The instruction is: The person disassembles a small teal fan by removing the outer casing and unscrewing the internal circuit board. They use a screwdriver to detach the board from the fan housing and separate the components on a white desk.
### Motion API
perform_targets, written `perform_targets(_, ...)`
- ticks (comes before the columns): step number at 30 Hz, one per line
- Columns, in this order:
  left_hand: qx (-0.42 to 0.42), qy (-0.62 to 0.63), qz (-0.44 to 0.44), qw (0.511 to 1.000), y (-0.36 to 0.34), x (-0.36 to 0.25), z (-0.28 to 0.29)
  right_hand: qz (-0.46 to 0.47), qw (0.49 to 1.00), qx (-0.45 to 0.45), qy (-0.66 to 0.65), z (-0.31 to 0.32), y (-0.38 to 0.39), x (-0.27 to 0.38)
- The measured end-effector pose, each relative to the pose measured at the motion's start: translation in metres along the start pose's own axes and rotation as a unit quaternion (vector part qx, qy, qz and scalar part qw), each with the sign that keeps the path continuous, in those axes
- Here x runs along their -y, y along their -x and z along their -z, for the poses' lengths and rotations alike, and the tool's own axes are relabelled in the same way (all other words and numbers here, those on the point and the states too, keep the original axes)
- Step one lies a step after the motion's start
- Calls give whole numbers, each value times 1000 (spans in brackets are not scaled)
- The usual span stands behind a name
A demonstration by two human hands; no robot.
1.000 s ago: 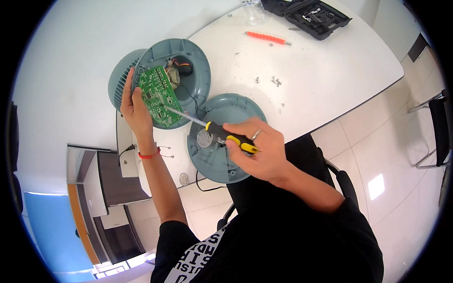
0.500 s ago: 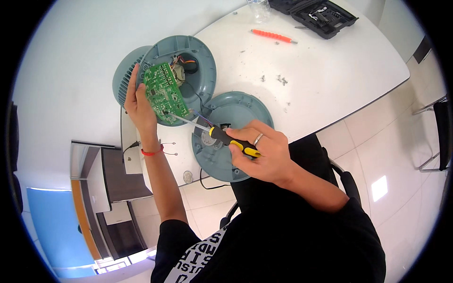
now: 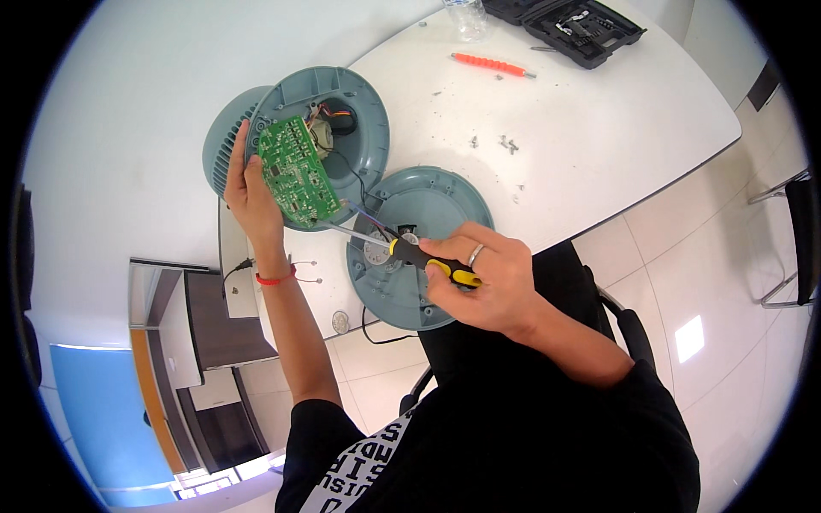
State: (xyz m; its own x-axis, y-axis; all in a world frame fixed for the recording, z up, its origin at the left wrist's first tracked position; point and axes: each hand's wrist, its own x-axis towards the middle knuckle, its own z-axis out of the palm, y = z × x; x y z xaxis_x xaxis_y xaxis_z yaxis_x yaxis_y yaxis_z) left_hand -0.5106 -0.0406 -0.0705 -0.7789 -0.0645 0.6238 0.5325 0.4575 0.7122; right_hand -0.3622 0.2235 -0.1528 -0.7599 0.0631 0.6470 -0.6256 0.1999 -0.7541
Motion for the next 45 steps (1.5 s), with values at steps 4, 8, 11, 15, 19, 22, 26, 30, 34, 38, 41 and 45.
perform_targets(4, 0, -11, -1, 1000, 0, 0, 0, -14, 1000, -9, 9, -3, -5, 1)
perform_targets(8, -1, -17, 2, 1000, -1, 0, 1, -26, 999, -34, -9, -19, -18, -5)
perform_targets(11, -2, -13, 2, 1000, 0, 1, 2, -40, 999, -32, -6, -24, -27, -7)
perform_targets(15, -3, -15, 0, 1000, 0, -1, 1, -42, 999, -23, -4, -21, -32, -5)
perform_targets(19, -4, -5, 3, 1000, 0, 0, 0, -38, 999, -18, -9, -18, -31, -5)
perform_targets(22, -3, -7, 7, 1000, 0, 2, 1, -24, 999, -20, -7, -18, -31, -7)
perform_targets(26, -3, -12, 1, 1000, 0, 1, 3, -11, 1000, -17, -15, -18, -31, -8)
perform_targets(30, -8, -9, -1, 1000, 0, 2, 0, -17, 999, -18, -21, -18, -27, -10)
perform_targets(34, -4, -7, 2, 1000, 0, 2, 1, -15, 999, -20, -23, -18, -24, -10)
perform_targets(38, -7, -19, 6, 1000, 1, 0, 0, -27, 999, -17, -27, -18, -19, -8)
perform_targets(41, -13, -12, 6, 1000, 1, 0, 1, -36, 999, -8, -30, -18, -15, -8)
perform_targets(45, -13, -12, 7, 1000, 3, -1, -1, -35, 999, -6, -24, -16, -11, -7)
